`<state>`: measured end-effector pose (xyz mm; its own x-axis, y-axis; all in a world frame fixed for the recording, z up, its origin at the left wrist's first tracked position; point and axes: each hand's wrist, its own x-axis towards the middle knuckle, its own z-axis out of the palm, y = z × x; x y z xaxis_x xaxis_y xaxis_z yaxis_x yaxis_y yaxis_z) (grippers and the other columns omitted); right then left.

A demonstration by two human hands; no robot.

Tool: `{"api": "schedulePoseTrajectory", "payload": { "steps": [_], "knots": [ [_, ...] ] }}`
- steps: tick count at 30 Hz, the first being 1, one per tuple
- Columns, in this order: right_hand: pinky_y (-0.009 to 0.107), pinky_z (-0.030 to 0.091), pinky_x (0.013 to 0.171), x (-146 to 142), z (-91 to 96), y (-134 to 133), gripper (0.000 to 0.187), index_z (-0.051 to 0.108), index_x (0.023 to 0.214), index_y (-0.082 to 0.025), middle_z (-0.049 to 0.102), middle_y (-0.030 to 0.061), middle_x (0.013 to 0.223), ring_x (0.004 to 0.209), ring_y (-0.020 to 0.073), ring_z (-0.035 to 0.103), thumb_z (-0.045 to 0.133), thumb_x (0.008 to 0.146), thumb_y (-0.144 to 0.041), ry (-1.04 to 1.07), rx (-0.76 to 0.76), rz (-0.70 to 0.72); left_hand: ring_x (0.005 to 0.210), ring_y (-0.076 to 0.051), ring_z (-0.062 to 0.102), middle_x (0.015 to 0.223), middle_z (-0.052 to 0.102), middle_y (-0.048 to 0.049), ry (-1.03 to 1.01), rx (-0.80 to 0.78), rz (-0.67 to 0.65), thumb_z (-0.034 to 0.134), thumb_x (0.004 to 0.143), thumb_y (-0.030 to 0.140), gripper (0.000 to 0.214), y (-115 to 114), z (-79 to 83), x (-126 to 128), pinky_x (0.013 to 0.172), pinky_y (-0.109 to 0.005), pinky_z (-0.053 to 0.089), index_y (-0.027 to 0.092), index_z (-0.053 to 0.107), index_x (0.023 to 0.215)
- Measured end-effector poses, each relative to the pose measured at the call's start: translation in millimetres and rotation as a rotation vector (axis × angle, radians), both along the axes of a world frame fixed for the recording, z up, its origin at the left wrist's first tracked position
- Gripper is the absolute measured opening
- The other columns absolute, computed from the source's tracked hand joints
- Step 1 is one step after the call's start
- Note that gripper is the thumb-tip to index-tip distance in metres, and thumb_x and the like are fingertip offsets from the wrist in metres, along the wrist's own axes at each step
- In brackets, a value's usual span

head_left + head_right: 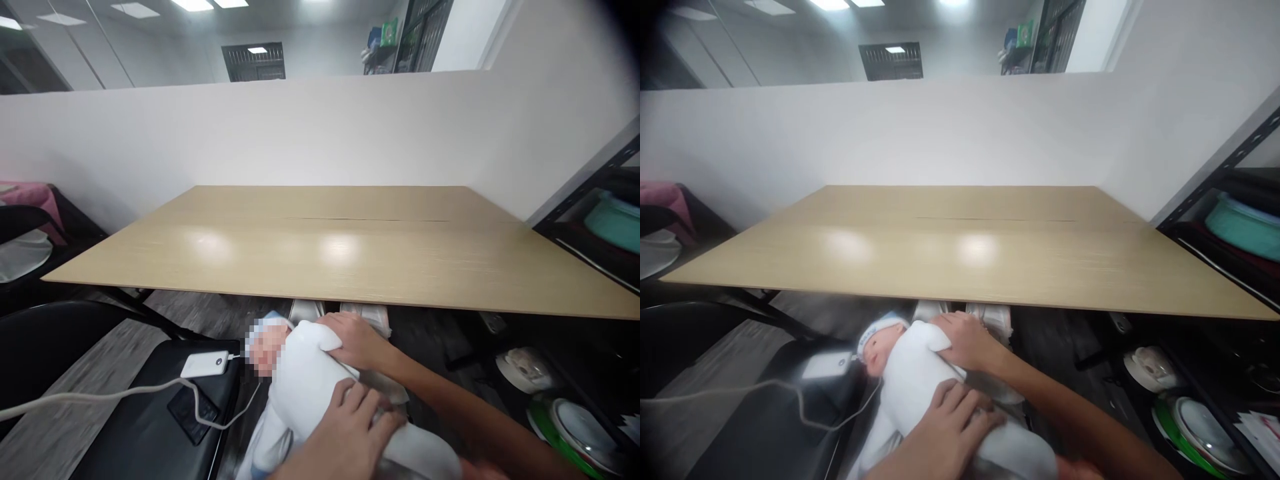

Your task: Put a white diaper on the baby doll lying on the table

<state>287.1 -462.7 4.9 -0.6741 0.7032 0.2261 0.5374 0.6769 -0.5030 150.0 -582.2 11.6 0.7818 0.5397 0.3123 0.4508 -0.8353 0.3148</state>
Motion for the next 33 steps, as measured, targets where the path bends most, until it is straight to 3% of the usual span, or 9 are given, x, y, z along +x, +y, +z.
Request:
{"api": "schedulePoseTrajectory", "payload": {
  "steps": [4, 6, 8, 11, 14, 17, 22, 28, 33],
  "knots": [
    [0.036, 0.05, 0.093, 21, 27.4, -30, 0.044, 0.061, 0.127, -0.025, 0.073, 0.0048, 0.12, 0.107, 0.0248, 0.067, 0.06, 0.084, -0.02, 0.277, -0.084, -0.161, 0.086, -0.017, 0.063, 0.09, 0.07, 0.0012, -0.465, 0.166, -0.001, 0.058, 0.101, 0.021, 0.006, -16, 3.8, -45, 0.091, -0.035, 0.047, 0.026, 0.059, 0.101],
    [0.033, 0.051, 0.088, 35, 35.5, -42, 0.044, 0.061, 0.126, -0.026, 0.073, 0.0036, 0.117, 0.102, 0.0238, 0.068, 0.057, 0.082, -0.02, 0.411, -0.099, -0.271, 0.082, -0.019, 0.061, 0.083, 0.065, 0.0001, -0.599, 0.253, 0.151, 0.06, 0.097, 0.022, 0.008, -16, 0.6, -70, 0.085, -0.036, 0.05, 0.025, 0.055, 0.092],
    [0.032, 0.052, 0.084, 47, 40.3, -48, 0.045, 0.062, 0.125, -0.026, 0.074, 0.0024, 0.113, 0.098, 0.0231, 0.068, 0.057, 0.081, -0.021, 0.525, -0.095, -0.385, 0.091, -0.023, 0.062, 0.097, 0.064, -0.0051, -0.606, 0.277, 0.389, 0.066, 0.091, 0.024, 0.013, -7, -4.0, -90, 0.082, -0.038, 0.052, 0.024, 0.057, 0.1],
    [0.031, 0.053, 0.082, 58, 43.3, -45, 0.043, 0.063, 0.122, -0.025, 0.074, 0.0028, 0.111, 0.096, 0.0234, 0.067, 0.058, 0.079, -0.023, 0.671, -0.105, -0.543, 0.121, -0.032, 0.057, 0.131, 0.056, -0.0163, -0.522, 0.214, 0.589, 0.074, 0.085, 0.029, 0.05, 27, -7.2, -105, 0.097, -0.047, 0.052, 0.021, 0.049, 0.128],
    [0.033, 0.055, 0.081, 59, 41.7, -30, 0.038, 0.063, 0.117, -0.025, 0.073, 0.005, 0.111, 0.097, 0.0249, 0.067, 0.056, 0.079, -0.027, 0.767, -0.142, -0.648, 0.131, -0.031, 0.055, 0.141, 0.053, -0.0175, -0.414, 0.005, 0.537, 0.072, 0.09, 0.033, 0.065, 74, -0.3, -109, 0.108, -0.05, 0.048, 0.022, 0.036, 0.142],
    [0.032, 0.056, 0.074, 59, 36.3, -12, 0.034, 0.062, 0.114, -0.025, 0.073, 0.0055, 0.107, 0.093, 0.0252, 0.068, 0.055, 0.082, -0.032, 0.775, -0.192, -0.696, 0.117, -0.028, 0.064, 0.132, 0.063, -0.012, -0.253, -0.242, 0.457, 0.069, 0.09, 0.033, 0.055, 112, 12.9, -103, 0.1, -0.044, 0.053, 0.023, 0.042, 0.137],
    [0.032, 0.055, 0.071, 85, 37.3, 10, 0.031, 0.062, 0.115, -0.024, 0.075, 0.0048, 0.104, 0.091, 0.0253, 0.07, 0.056, 0.087, -0.037, 0.632, -0.116, -0.734, 0.11, -0.031, 0.068, 0.124, 0.068, -0.0137, -0.17, -0.213, 0.456, 0.065, 0.09, 0.035, 0.053, 144, 31.7, -92, 0.093, -0.044, 0.053, 0.019, 0.043, 0.135],
    [0.038, 0.053, 0.073, 135, 50.6, 24, 0.03, 0.068, 0.116, -0.032, 0.077, 0.0053, 0.11, 0.094, 0.0311, 0.071, 0.063, 0.09, -0.046, -0.026, 0.165, -0.684, 0.104, -0.032, 0.071, 0.126, 0.069, -0.0124, -0.053, -0.217, 0.439, 0.064, 0.093, 0.041, 0.054, 183, 44.1, -93, 0.084, -0.041, 0.053, 0.02, 0.043, 0.137],
    [0.049, 0.057, 0.08, 169, 26.7, 37, 0.034, 0.064, 0.125, -0.036, 0.075, 0.0054, 0.121, 0.104, 0.0366, 0.071, 0.056, 0.095, -0.05, -0.135, 0.199, -0.623, 0.11, -0.033, 0.069, 0.132, 0.067, -0.0123, 0.027, -0.165, 0.374, 0.065, 0.094, 0.045, 0.054, 216, 42.9, -91, 0.091, -0.043, 0.051, 0.021, 0.046, 0.138]
  ]
}}
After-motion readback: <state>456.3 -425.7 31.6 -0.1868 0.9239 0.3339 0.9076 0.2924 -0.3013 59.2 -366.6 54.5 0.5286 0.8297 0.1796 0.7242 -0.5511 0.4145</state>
